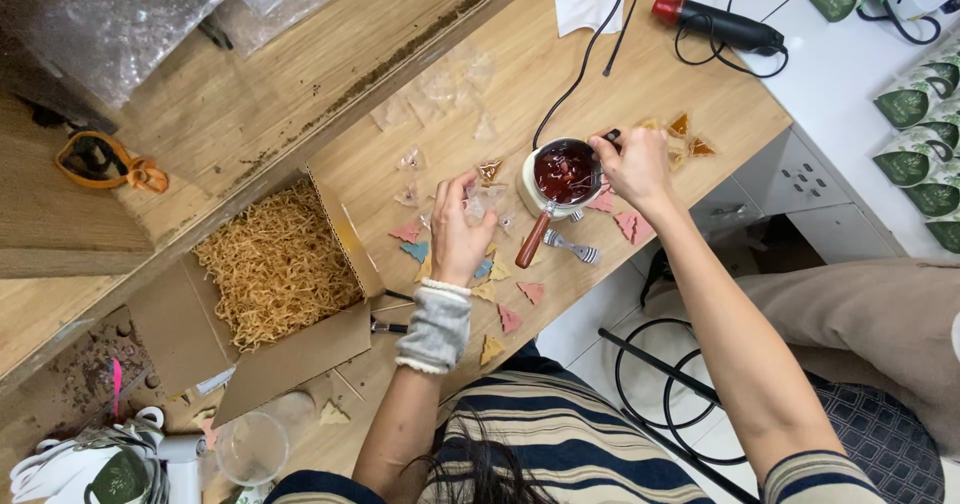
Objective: Creating small wax shapes by dipping molds into liquid wax and detailing them with a tool.
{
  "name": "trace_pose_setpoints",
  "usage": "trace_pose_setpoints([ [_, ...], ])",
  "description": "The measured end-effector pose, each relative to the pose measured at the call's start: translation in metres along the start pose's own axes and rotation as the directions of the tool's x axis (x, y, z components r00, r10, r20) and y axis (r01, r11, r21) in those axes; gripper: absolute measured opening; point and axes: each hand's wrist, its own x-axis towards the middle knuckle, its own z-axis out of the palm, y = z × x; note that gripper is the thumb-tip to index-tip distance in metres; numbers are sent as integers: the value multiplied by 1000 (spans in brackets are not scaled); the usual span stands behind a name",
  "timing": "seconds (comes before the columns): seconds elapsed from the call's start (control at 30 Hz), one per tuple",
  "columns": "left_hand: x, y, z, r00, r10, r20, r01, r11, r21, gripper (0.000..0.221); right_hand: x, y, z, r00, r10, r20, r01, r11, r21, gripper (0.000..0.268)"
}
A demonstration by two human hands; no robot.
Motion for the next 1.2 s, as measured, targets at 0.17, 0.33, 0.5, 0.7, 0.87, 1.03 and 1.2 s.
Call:
trace_pose_setpoints([
  [0.17,-3,0,3,1000,18,4,-18,1000,-7,54,-5,-17,16,996,60,60,-69,983,173,19],
  [0.33,-5,3,-2,1000,24,-5,-24,1000,9,53,-9,-10,-6,961,182,206,-167,982,-90,25],
  [0.5,-6,9,-3,1000,3,25,-3,1000,16,52,5,0,7,990,132,50,-137,984,114,22],
  [0.7,-3,11,-7,999,47,4,-47,999,15,52,-9,-26,-3,959,166,229,-206,965,164,21],
  [0.87,-5,13,-10,1000,14,10,-14,1000,11,51,-8,-8,-24,964,201,175,-219,972,90,25],
  [1.03,-7,12,-9,1000,14,14,-14,1000,12,51,-15,-12,-23,974,222,50,-228,952,205,25],
  [1.2,-9,12,-11,1000,15,22,-16,999,38,52,-27,-20,-7,976,167,139,-171,985,17,22],
])
